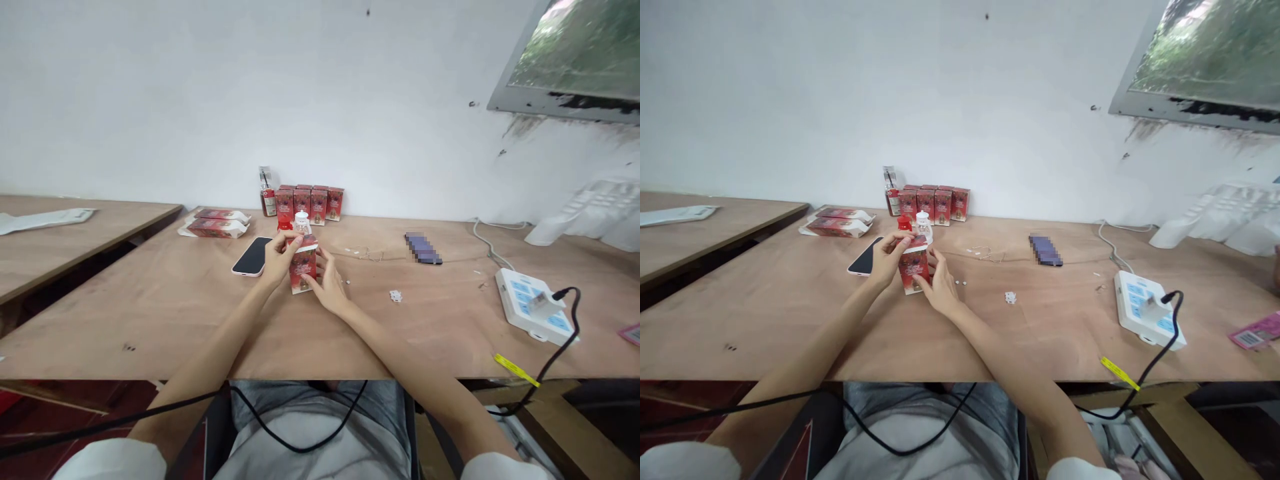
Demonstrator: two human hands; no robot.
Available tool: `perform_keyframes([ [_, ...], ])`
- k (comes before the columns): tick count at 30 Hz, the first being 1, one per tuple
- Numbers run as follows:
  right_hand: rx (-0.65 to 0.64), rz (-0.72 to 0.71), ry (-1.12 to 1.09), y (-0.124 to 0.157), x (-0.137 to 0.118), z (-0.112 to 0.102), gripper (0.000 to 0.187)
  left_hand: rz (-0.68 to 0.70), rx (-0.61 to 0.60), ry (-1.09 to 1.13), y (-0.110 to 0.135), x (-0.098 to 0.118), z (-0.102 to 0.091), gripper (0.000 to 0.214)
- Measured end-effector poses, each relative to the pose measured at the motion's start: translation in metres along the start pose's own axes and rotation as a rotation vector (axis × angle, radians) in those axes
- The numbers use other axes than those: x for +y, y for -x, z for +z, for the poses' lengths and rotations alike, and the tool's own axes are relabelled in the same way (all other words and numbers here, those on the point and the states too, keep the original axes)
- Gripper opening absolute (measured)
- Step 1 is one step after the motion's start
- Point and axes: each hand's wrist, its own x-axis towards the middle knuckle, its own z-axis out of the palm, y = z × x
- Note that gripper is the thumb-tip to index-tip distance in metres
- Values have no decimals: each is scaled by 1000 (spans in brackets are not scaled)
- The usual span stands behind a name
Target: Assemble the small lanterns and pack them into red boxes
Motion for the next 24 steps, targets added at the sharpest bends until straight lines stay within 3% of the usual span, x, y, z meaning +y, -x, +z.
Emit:
perform_keyframes([
  [7,1,-38,111,3,-1,0,64,-64,-157,27,-1,8,-6,37],
  [24,-22,-45,64,3,2,1,61,-60,-156,85,-4,10,-12,13],
])
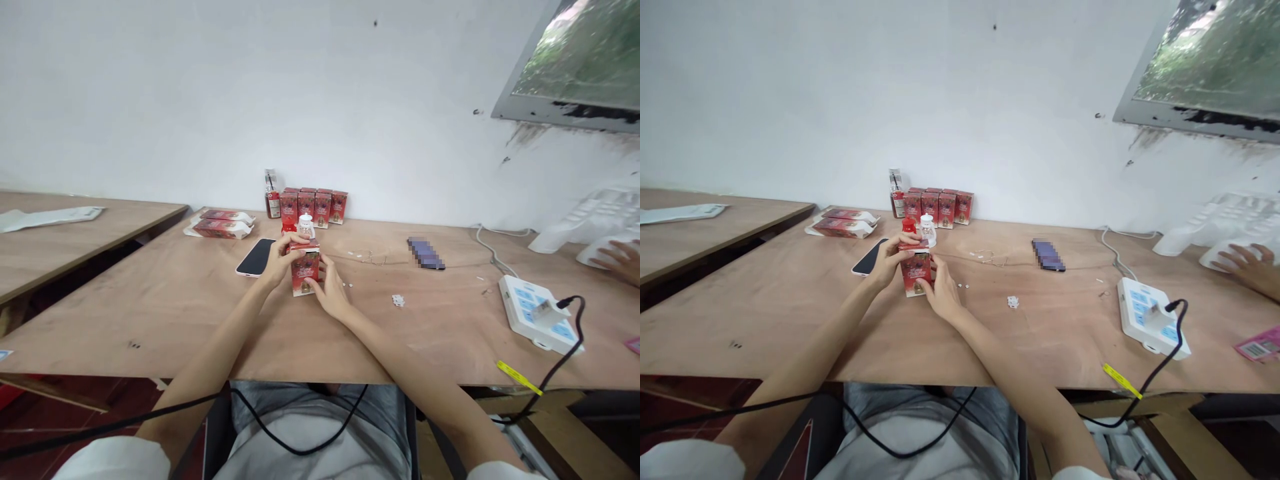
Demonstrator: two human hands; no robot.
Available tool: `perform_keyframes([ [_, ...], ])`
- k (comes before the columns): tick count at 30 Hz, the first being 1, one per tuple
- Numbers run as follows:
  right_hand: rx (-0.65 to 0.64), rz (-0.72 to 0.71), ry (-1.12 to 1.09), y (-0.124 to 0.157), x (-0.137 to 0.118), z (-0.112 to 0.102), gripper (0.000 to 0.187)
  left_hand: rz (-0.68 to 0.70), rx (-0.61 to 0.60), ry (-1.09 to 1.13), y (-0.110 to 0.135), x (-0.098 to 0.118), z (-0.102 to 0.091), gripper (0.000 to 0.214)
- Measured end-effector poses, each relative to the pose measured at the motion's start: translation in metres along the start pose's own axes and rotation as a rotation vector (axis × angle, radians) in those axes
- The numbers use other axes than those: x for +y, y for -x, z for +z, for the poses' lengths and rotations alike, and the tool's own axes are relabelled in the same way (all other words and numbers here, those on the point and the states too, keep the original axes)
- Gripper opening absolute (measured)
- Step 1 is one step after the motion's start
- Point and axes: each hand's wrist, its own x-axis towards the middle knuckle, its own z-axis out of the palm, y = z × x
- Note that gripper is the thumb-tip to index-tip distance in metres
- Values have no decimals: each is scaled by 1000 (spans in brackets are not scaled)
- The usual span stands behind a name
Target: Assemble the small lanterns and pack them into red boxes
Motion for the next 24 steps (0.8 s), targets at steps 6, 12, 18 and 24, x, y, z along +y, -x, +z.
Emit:
perform_keyframes([
  [6,12,-7,-2,0,-1,0,61,-2,12,-27,0,1,2,15],
  [12,16,69,-71,-1,-3,-2,71,-43,-16,-38,1,-1,-1,14],
  [18,25,216,-259,-10,-6,4,96,-79,-69,-48,2,-6,-2,12],
  [24,62,269,-294,-40,15,-10,83,-119,9,-6,-15,5,-13,35],
])
